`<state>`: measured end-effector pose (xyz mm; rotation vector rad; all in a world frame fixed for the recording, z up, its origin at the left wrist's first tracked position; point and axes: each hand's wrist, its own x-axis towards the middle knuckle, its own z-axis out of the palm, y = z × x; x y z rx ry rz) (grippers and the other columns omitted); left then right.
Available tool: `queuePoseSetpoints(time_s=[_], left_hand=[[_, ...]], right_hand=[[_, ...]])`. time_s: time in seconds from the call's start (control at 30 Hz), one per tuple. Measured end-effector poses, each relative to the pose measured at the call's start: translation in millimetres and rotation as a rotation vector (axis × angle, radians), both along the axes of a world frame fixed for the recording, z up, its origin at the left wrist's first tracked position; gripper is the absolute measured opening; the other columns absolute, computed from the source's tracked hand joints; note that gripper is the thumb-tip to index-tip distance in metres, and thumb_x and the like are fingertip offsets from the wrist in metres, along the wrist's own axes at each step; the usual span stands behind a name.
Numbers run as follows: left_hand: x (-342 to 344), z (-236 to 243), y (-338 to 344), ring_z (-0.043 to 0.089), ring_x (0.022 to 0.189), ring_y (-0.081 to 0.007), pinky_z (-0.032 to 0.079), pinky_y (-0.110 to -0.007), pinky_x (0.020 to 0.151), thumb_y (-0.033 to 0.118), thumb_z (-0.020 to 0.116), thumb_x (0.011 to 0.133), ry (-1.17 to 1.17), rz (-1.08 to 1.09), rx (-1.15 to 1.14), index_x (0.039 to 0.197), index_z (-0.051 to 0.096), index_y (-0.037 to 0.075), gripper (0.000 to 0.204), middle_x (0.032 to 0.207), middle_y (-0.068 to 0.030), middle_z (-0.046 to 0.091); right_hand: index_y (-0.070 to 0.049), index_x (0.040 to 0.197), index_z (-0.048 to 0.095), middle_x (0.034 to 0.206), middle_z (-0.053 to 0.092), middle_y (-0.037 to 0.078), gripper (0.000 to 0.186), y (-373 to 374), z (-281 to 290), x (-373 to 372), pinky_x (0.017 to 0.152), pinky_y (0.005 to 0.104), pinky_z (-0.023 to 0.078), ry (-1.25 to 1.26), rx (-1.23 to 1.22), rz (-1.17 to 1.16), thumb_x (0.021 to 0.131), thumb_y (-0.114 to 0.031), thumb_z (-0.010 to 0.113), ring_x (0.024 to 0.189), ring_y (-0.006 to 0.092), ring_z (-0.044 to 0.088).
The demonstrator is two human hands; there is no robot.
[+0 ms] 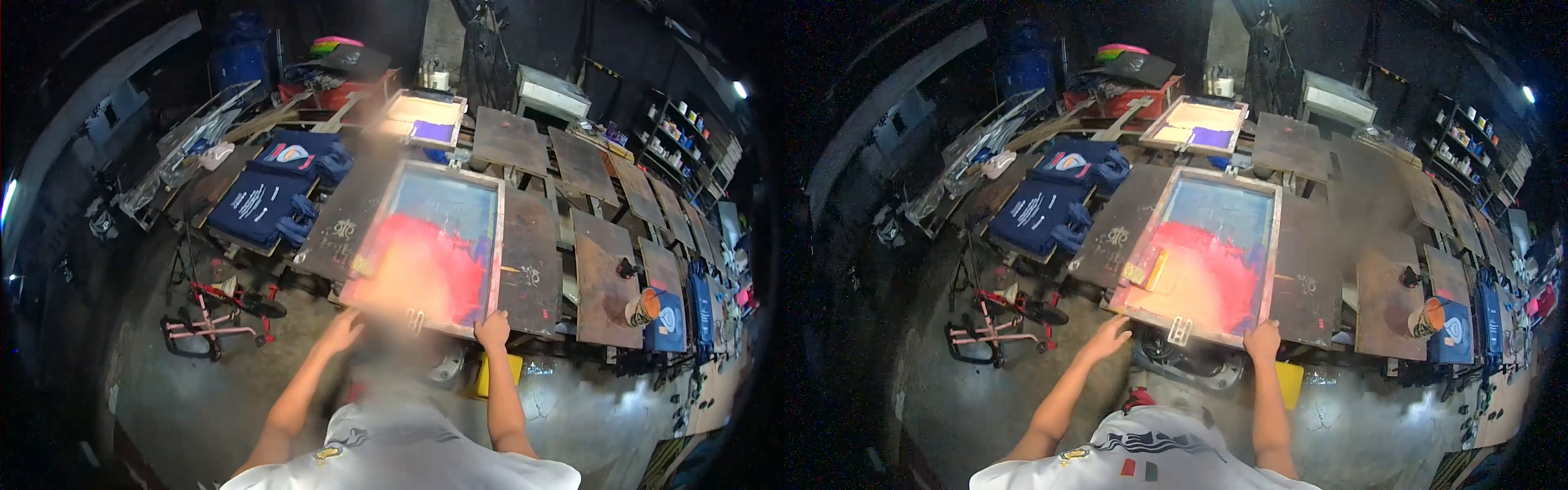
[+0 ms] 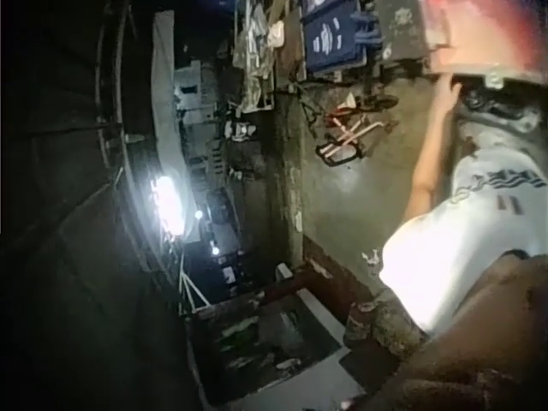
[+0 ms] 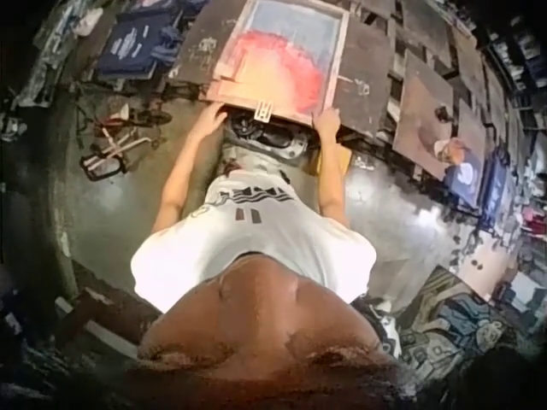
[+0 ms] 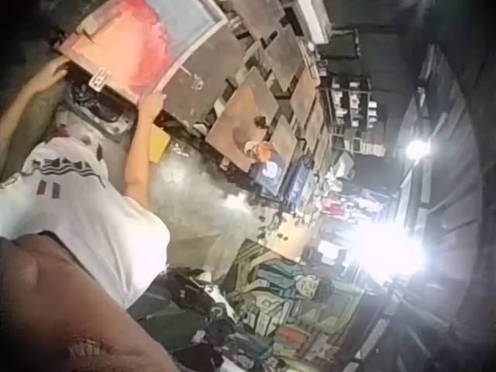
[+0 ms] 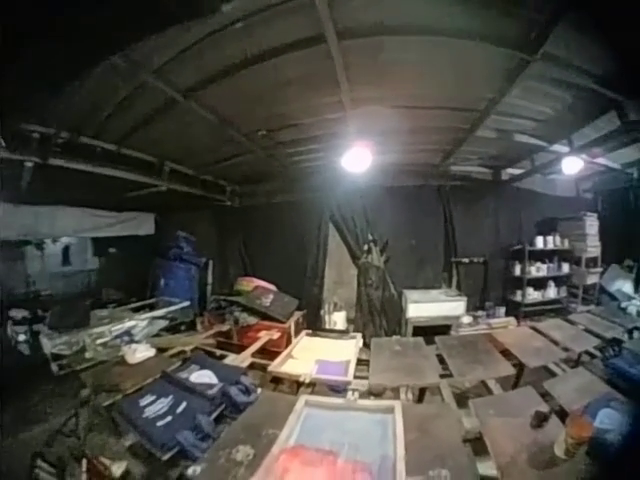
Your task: Apply ink to a garment using a screen-printing frame and a squeegee.
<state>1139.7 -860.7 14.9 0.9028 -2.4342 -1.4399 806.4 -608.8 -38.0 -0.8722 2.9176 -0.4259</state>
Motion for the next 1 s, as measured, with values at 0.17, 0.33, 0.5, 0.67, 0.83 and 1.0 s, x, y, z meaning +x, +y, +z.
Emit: queuePoseSetpoints(time_s=[0.17,0.33,0.5,0.67,0.83,1.0], left_hand=[[-25,56,77,0.029,0.144,-0.0376,0.029,-0.051,0.115,0.017,0.066,0.086,-0.043,-0.295,-0.806,0.130,0.059,0.011,0.045,0.152,-0.0144,0.040],[-41,56,130,0.023,0.148,-0.0361,0.021,-0.053,0.119,0.018,0.066,0.086,0.117,-0.451,-0.926,0.130,0.060,0.014,0.045,0.157,-0.0108,0.035],[-31,61,169,0.022,0.150,-0.0324,0.018,-0.053,0.120,0.016,0.070,0.081,0.165,-0.562,-0.968,0.129,0.061,0.016,0.049,0.160,-0.0090,0.031],[-1,57,205,0.023,0.150,-0.0311,0.017,-0.053,0.120,0.015,0.071,0.078,0.272,-0.627,-1.045,0.126,0.063,0.016,0.049,0.160,-0.0096,0.031],[18,42,270,0.028,0.147,-0.0321,0.016,-0.054,0.121,0.018,0.071,0.076,0.289,-0.781,-1.010,0.124,0.063,0.015,0.049,0.154,-0.0102,0.038],[13,4,353,0.030,0.144,-0.0365,0.013,-0.060,0.121,0.022,0.069,0.076,0.370,-0.978,-1.093,0.114,0.068,0.012,0.040,0.142,-0.0132,0.048]], right_hand=[[0.007,0.119,0.054,0.115,0.058,0.024,0.054,-7,9,13,0.086,0.0459,0.053,0.109,-0.073,-0.128,0.083,-0.030,0.070,0.102,0.0394,0.062],[-0.001,0.107,0.067,0.117,0.060,0.022,0.030,15,18,39,0.092,0.0496,0.048,0.326,-0.391,0.123,0.083,-0.019,0.069,0.105,0.0417,0.059],[0.006,0.117,0.064,0.106,0.071,0.007,0.033,52,38,107,0.082,0.0288,0.053,-0.803,-0.932,0.230,0.100,-0.023,0.057,0.094,0.0140,0.066],[0.003,0.115,0.066,0.105,0.069,0.006,0.031,101,88,179,0.084,0.0278,0.051,-0.881,-0.982,0.236,0.101,-0.024,0.057,0.095,0.0129,0.064],[0.001,0.120,0.065,0.111,0.069,0.006,0.030,159,90,234,0.093,0.0273,0.047,-0.817,-1.111,0.128,0.099,-0.020,0.061,0.102,0.0120,0.061],[0.000,0.103,0.064,0.098,0.065,0.001,0.013,234,50,271,0.081,0.0247,0.049,-0.692,-1.277,-0.167,0.095,-0.010,0.065,0.092,0.0081,0.060]])
